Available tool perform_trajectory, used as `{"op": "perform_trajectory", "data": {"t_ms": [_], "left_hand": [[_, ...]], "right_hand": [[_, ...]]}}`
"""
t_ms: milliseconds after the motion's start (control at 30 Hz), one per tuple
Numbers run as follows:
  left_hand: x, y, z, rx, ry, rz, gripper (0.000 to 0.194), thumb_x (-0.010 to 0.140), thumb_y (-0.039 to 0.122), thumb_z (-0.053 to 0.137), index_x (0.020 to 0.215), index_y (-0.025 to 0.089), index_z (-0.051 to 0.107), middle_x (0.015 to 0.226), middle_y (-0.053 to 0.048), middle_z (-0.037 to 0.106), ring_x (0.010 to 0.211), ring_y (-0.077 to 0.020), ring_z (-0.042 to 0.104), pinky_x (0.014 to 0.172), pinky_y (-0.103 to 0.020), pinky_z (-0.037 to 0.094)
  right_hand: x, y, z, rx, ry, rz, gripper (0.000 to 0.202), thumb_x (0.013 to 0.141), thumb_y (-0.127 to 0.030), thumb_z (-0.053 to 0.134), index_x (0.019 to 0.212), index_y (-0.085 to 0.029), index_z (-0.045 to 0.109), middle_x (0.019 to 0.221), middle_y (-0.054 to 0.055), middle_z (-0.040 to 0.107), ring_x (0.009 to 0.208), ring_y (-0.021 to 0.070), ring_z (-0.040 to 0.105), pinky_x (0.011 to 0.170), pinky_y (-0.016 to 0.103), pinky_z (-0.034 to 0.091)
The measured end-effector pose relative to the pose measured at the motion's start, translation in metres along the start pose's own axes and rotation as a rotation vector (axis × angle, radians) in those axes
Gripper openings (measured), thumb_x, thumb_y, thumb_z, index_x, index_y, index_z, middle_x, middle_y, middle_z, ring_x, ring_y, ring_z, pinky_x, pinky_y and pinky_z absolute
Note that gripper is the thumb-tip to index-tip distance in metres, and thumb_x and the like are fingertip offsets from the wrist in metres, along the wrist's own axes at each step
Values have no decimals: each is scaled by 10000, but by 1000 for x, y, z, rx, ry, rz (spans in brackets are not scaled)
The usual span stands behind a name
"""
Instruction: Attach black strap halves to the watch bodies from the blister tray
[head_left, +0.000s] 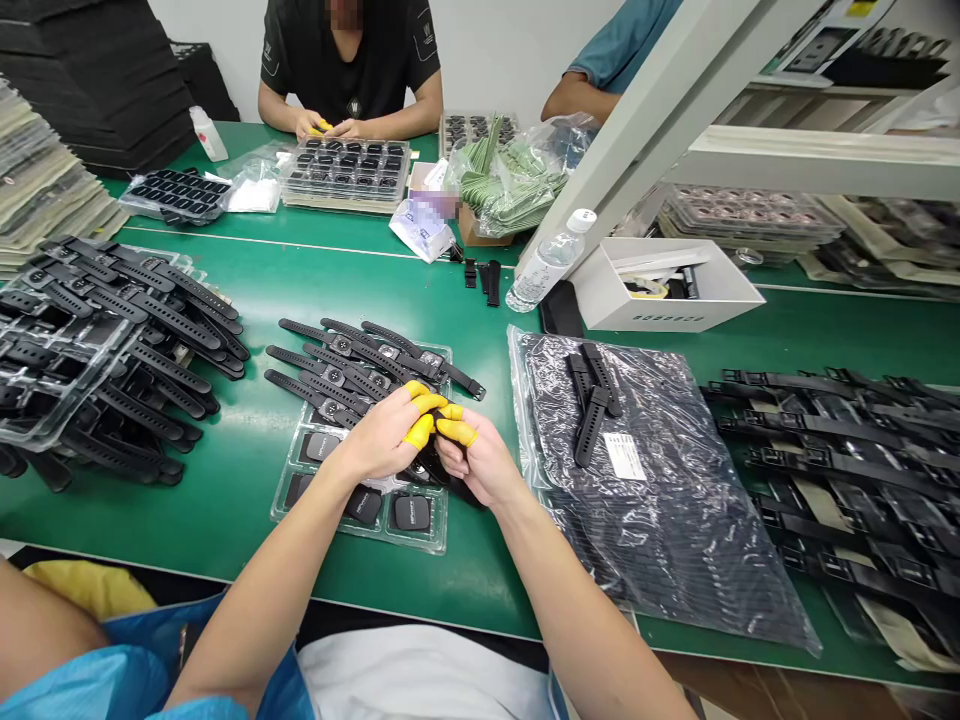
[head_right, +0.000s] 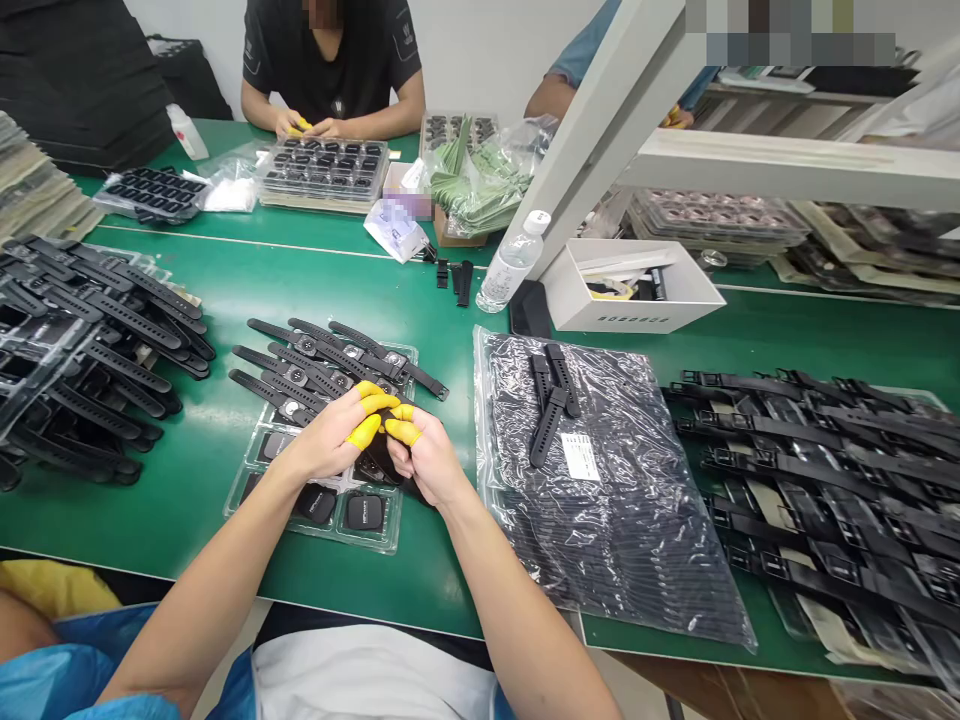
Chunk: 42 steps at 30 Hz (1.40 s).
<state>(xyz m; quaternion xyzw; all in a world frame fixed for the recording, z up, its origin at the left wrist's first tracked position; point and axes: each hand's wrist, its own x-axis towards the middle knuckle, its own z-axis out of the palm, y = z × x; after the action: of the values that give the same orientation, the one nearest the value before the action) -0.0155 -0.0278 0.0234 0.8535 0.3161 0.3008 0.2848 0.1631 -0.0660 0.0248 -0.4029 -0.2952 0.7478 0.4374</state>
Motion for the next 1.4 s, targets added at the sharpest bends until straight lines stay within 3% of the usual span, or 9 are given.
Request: {"op": "perform_trajectory", "data": {"t_ms": [200,300,400,533,733,967,1067,1233,1400], "left_hand": [[-3,-2,1,-106,32,-25,526,994,176,504,1517,225,517,1367,-133,633,1255,-256,644,1105,-414,561],[-3,-5,7,-158,128,-59,515,1017,190,505,1530,236,504,1375,-127,661,1266,-252,657,1106,-419,565],[-2,-7,11,-206,250,-134,482,1020,188,519,1499,229,534,1332,-114,705,1216,-236,693,1084,-407,583],[0,-6,11,-266,399,-233,456,1008,190,535,1462,224,563,1284,-101,734,1195,-229,706,1082,-413,589],[1,-10,1,-273,492,-287,434,1010,248,565,1444,222,576,1243,-99,743,1187,-222,711,1090,-413,579],[-1,-17,-12,-169,452,-257,495,997,296,609,1483,225,547,1227,-102,750,1162,-211,720,1084,-404,576],[-7,-14,-24,-169,402,-292,566,972,283,642,1518,220,505,1251,-109,742,1162,-204,725,1048,-379,593],[-34,0,-60,89,186,-429,459,964,313,661,1413,230,617,1274,-105,748,1137,-238,737,1032,-407,594],[-71,10,-99,512,12,-413,269,960,225,563,1142,250,759,1149,-79,777,1061,-265,719,990,-425,586]], "right_hand": [[1,2,-3,-84,22,-144,399,851,-550,758,876,-231,519,504,-99,459,392,67,302,395,203,253],[2,2,-4,-264,84,-268,431,868,-605,747,901,-234,531,523,-83,495,418,87,375,425,224,297],[2,1,-3,-381,119,-283,441,869,-626,744,920,-232,554,524,-78,491,430,96,378,437,238,301],[2,1,-4,-433,138,-296,398,889,-605,730,929,-230,601,567,-62,497,467,109,389,454,255,304],[4,5,-9,-526,204,-354,315,905,-528,718,981,-228,664,695,-14,595,608,159,501,542,280,382],[5,2,-11,-800,278,-410,252,923,-422,641,1086,-236,689,805,34,705,707,231,610,678,352,459],[6,-2,-13,-965,281,-489,250,937,-349,583,1104,-211,706,988,81,735,785,238,641,724,362,475],[4,-9,-14,-1208,173,-576,279,965,-266,497,1080,-178,735,1087,101,693,789,204,630,686,330,429],[-1,-9,-4,-1372,-55,-533,223,893,-164,549,1000,-179,743,934,96,735,763,226,631,645,327,338]]}}
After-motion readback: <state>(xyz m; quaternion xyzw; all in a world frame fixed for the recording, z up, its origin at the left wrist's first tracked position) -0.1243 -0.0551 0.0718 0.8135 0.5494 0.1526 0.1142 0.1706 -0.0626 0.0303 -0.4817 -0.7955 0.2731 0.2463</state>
